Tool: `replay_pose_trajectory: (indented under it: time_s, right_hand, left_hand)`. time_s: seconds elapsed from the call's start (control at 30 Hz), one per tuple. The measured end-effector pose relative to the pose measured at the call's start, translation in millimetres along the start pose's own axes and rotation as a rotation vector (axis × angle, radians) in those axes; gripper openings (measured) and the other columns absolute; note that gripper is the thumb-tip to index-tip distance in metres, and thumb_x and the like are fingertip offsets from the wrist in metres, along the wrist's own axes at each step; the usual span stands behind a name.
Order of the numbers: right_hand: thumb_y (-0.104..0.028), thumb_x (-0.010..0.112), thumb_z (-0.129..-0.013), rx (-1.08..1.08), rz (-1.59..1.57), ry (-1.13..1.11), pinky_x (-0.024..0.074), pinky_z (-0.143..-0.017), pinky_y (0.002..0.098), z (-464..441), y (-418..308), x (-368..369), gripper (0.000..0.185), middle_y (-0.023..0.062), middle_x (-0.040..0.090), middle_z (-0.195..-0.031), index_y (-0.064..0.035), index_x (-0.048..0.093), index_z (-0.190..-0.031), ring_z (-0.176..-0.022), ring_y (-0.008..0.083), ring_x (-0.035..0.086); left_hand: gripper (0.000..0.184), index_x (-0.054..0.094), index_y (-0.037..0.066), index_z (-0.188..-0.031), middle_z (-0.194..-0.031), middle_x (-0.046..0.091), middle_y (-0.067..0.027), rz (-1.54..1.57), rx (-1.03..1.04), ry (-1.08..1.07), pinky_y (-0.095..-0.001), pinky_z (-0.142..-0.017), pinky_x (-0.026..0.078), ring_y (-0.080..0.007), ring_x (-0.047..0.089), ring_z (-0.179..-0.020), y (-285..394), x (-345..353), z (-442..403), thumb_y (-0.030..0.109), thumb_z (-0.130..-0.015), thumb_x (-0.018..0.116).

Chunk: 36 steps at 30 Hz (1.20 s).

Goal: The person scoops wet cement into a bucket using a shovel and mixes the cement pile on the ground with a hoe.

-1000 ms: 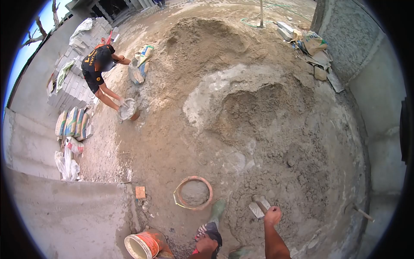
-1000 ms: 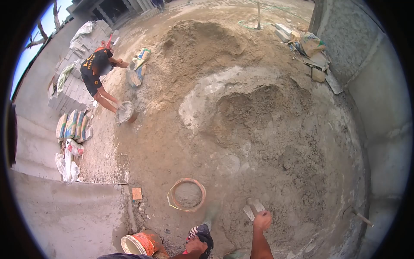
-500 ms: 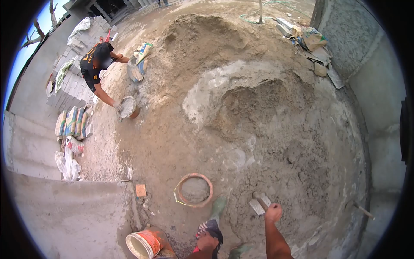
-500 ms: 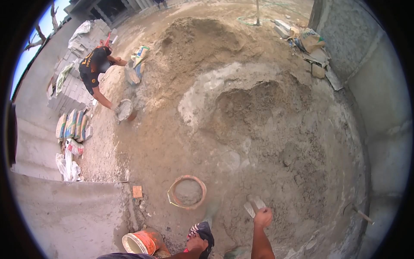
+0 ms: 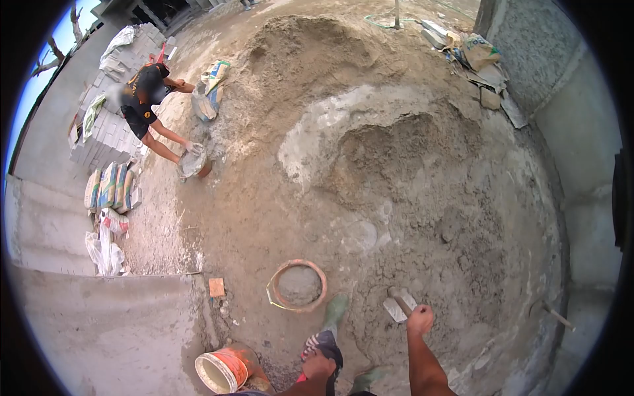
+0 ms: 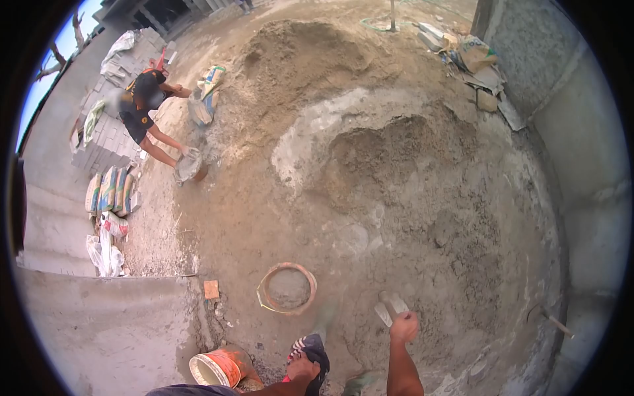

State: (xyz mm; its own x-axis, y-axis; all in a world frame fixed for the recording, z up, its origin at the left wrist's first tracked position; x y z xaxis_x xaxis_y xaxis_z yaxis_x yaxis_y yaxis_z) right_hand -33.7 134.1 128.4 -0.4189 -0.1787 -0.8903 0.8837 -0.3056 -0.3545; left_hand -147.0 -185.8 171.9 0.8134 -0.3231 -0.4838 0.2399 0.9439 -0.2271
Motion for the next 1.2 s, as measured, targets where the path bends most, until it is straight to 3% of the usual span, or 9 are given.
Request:
replay_pose_trajectory:
  time_s: [0.2, 0.37, 0.7, 0.83, 0.9, 1.0, 1.2]
  right_hand:
    - [-0.024, 0.065, -0.086, 0.051, 0.042, -0.062, 0.0510, -0.075, 0.0516, 0, -2, 3, 0.021, 0.0176, 0.073, -0.092, -0.0060, 0.073, -0.093, -0.089, 0.0410, 0.068]
    - [-0.024, 0.063, -0.086, 0.105, 0.025, -0.026, 0.0515, -0.078, 0.0534, -3, -1, -3, 0.021, 0.0184, 0.073, -0.095, -0.0072, 0.074, -0.092, -0.093, 0.0418, 0.069]
    - [-0.023, 0.066, -0.083, 0.027, -0.030, 0.056, 0.0523, -0.078, 0.0530, -4, 9, 9, 0.017, 0.0196, 0.073, -0.089, -0.0085, 0.074, -0.086, -0.087, 0.0427, 0.068]
    - [-0.025, 0.062, -0.087, 0.038, -0.005, 0.022, 0.0513, -0.078, 0.0538, -3, 5, 3, 0.023, 0.0203, 0.073, -0.092, -0.0061, 0.074, -0.092, -0.089, 0.0435, 0.068]
    - [-0.025, 0.061, -0.089, 0.018, -0.004, -0.009, 0.0511, -0.077, 0.0540, -4, 12, -7, 0.024, 0.0205, 0.073, -0.089, -0.0056, 0.074, -0.092, -0.086, 0.0440, 0.068]
    - [-0.026, 0.061, -0.089, -0.022, -0.007, 0.003, 0.0509, -0.077, 0.0546, -1, 1, 2, 0.024, 0.0206, 0.073, -0.089, -0.0055, 0.074, -0.093, -0.085, 0.0439, 0.068]
    - [-0.026, 0.060, -0.090, -0.002, 0.028, 0.017, 0.0504, -0.078, 0.0550, -2, 0, -1, 0.026, 0.0210, 0.073, -0.092, -0.0045, 0.073, -0.096, -0.088, 0.0437, 0.068]
  left_hand:
    - [0.082, 0.042, 0.005, -0.152, -0.154, 0.045, -0.0207, -0.026, 0.028, -0.002, -0.0466, -0.110, 0.045, -0.0342, 0.050, -0.140, -4, 9, -7, 0.052, -0.087, 0.059]
    - [0.079, 0.049, 0.005, -0.146, -0.146, 0.053, -0.0186, -0.047, 0.038, 0.211, -0.0495, -0.103, 0.049, -0.0331, 0.057, -0.131, -2, 15, -12, 0.051, -0.084, 0.064]
    - [0.079, 0.047, 0.005, -0.148, -0.149, 0.050, -0.0195, -0.023, -0.014, 0.009, -0.0484, -0.107, 0.047, -0.0336, 0.053, -0.136, 10, -14, -10, 0.052, -0.086, 0.061]
    - [0.079, 0.046, 0.005, -0.149, -0.151, 0.049, -0.0198, -0.015, -0.002, -0.041, -0.0480, -0.109, 0.045, -0.0337, 0.051, -0.137, 1, -13, -8, 0.052, -0.086, 0.060]
    - [0.080, 0.046, 0.005, -0.149, -0.151, 0.048, -0.0200, -0.024, 0.014, -0.029, -0.0477, -0.110, 0.045, -0.0338, 0.050, -0.138, -5, 6, -4, 0.052, -0.087, 0.059]
    - [0.071, 0.054, 0.006, -0.139, -0.141, 0.055, -0.0200, -0.001, 0.034, 0.151, -0.0539, -0.098, 0.051, -0.0352, 0.060, -0.127, -8, 17, -8, 0.047, -0.082, 0.064]
    - [0.072, 0.053, 0.005, -0.140, -0.141, 0.055, -0.0219, 0.017, 0.038, 0.095, -0.0525, -0.099, 0.051, -0.0372, 0.061, -0.125, -7, 10, -4, 0.048, -0.082, 0.062]
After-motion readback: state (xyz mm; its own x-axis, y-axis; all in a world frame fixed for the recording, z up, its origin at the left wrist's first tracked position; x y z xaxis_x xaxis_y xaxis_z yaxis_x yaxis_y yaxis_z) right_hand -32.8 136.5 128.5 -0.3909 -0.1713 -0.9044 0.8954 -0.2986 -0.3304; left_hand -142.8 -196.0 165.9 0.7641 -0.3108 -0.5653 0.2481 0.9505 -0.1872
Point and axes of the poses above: each hand's wrist, its own z-axis away from the middle knuckle, its own x-axis out of the palm, y = z × x, the point moved 2 cm from there along -z, towards the middle knuckle
